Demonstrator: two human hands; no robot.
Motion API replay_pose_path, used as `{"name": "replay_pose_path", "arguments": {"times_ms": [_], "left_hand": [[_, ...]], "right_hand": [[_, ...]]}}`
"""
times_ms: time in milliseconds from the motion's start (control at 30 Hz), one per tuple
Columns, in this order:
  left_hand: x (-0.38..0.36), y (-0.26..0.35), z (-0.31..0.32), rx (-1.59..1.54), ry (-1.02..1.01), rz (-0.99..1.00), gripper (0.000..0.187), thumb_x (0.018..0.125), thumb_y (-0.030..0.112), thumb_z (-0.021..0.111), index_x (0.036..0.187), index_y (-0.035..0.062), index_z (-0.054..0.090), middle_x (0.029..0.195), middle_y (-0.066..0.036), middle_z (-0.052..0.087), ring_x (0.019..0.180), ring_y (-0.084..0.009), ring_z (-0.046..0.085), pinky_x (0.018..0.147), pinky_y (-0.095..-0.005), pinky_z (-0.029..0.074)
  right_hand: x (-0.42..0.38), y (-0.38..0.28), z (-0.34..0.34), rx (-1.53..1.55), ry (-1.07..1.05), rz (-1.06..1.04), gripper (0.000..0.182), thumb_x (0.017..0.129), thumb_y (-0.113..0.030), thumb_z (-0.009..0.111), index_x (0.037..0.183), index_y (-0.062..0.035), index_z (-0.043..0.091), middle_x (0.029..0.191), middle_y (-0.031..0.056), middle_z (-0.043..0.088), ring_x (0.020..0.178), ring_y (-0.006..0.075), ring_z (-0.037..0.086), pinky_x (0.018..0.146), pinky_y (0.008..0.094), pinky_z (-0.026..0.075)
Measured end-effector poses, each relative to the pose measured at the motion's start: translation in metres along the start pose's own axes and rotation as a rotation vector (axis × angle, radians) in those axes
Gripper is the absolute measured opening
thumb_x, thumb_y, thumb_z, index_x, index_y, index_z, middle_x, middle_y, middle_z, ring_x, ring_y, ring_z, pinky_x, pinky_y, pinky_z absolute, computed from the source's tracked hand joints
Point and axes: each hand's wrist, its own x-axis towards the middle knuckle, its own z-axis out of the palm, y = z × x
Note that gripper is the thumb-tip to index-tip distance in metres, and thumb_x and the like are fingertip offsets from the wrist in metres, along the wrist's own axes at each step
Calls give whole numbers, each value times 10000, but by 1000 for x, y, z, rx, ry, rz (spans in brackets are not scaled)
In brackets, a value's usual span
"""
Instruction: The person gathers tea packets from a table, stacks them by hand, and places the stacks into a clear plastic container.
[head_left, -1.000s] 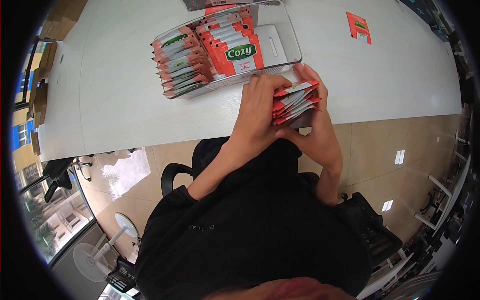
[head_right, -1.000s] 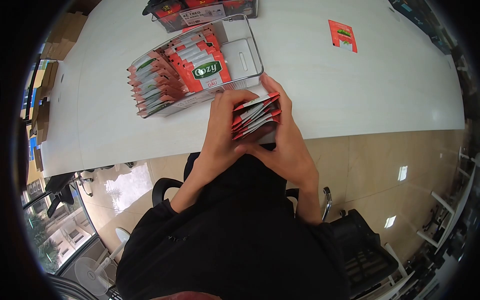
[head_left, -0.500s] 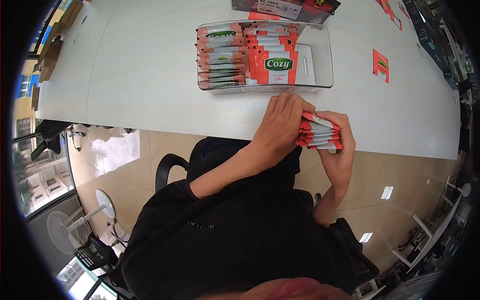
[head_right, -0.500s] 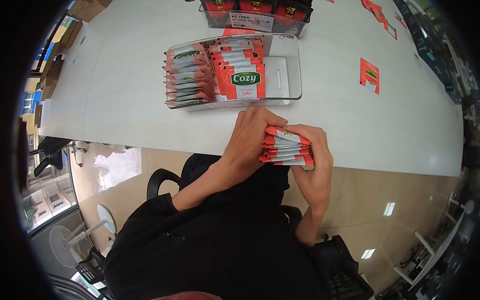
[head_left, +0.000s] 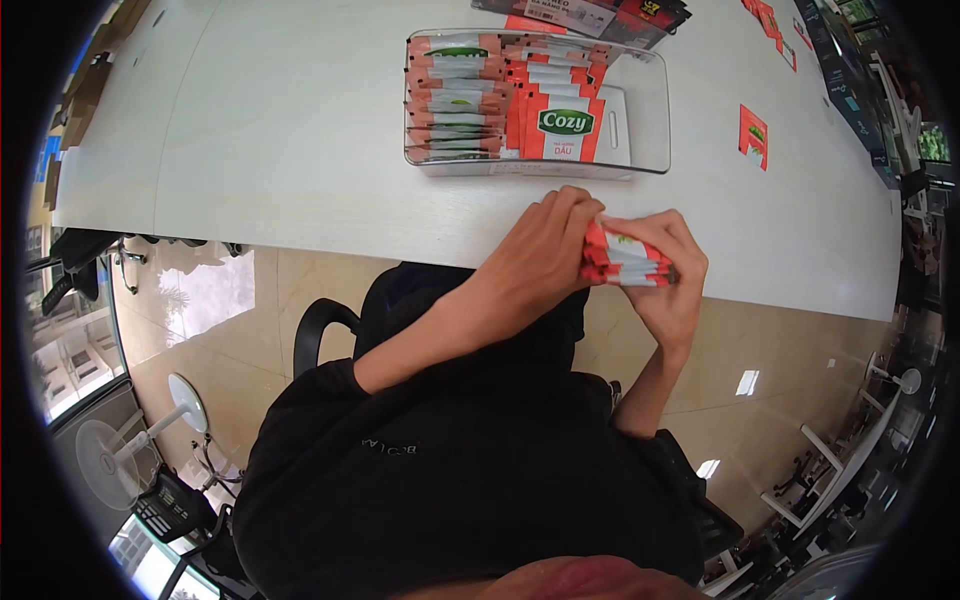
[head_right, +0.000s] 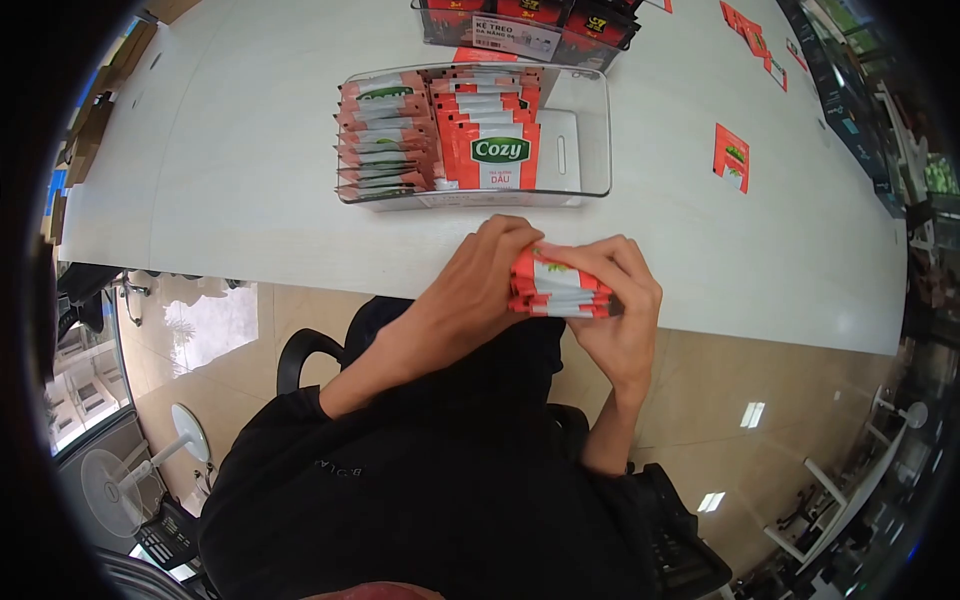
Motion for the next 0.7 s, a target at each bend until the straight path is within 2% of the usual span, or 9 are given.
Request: {"name": "replay_pose_path", "arguments": {"times_ms": [100, 233, 300, 433, 500, 600, 700], "left_hand": [[-2, -2, -13, -193, -36, -16, 618, 812, -96, 670, 1365, -10, 408, 1212, -188, 494, 1089, -384, 546, 876, -455, 472], [-10, -9, -21, -99, -72, -83, 613, 815, -126, 641, 1381, 29, 462, 1150, -170, 539, 1030, -369, 579, 821, -441, 485], [-11, -9, -22, -101, -32, -101, 574, 821, -137, 626, 1352, 56, 527, 1081, -153, 574, 990, -365, 593, 789, -444, 479], [-8, -11, -33, -124, -103, -109, 569, 803, -136, 634, 1329, 61, 549, 1082, -152, 588, 985, -366, 598, 798, -443, 485], [-5, -12, -36, -138, -130, -94, 610, 771, -133, 658, 1337, 58, 536, 1145, -147, 597, 1035, -364, 591, 836, -447, 492], [-3, -11, -36, -126, -98, -54, 644, 741, -123, 683, 1338, 60, 527, 1206, -140, 596, 1089, -368, 574, 885, -453, 492], [-3, -9, -34, -115, -115, -66, 665, 725, -120, 696, 1341, 57, 518, 1239, -134, 589, 1118, -372, 560, 914, -460, 485]], "right_hand": [[4, -3, 5, -148, 62, -50, 538, 572, 102, 786, 1067, -106, 771, 874, 51, 613, 909, 223, 612, 772, 333, 498], [6, -2, 9, -248, 20, -64, 538, 570, 102, 793, 1070, -89, 750, 918, 67, 607, 946, 232, 599, 802, 341, 500], [5, 3, 15, 66, 13, -2, 590, 591, 78, 816, 1145, -81, 689, 997, 82, 577, 976, 247, 588, 820, 354, 508], [3, 2, 26, 141, 29, 21, 693, 616, 47, 851, 1247, -85, 598, 1085, 94, 531, 989, 256, 588, 834, 356, 514], [3, -3, 30, 99, 0, -2, 757, 627, 23, 876, 1299, -89, 546, 1114, 100, 507, 999, 259, 595, 841, 356, 517], [3, 2, 33, 26, 77, -67, 785, 624, 20, 888, 1312, -87, 525, 1138, 101, 495, 1005, 260, 593, 845, 363, 519], [3, 2, 24, 74, 37, -105, 729, 632, 40, 861, 1284, -75, 557, 1130, 101, 518, 981, 264, 601, 831, 364, 522]]}}
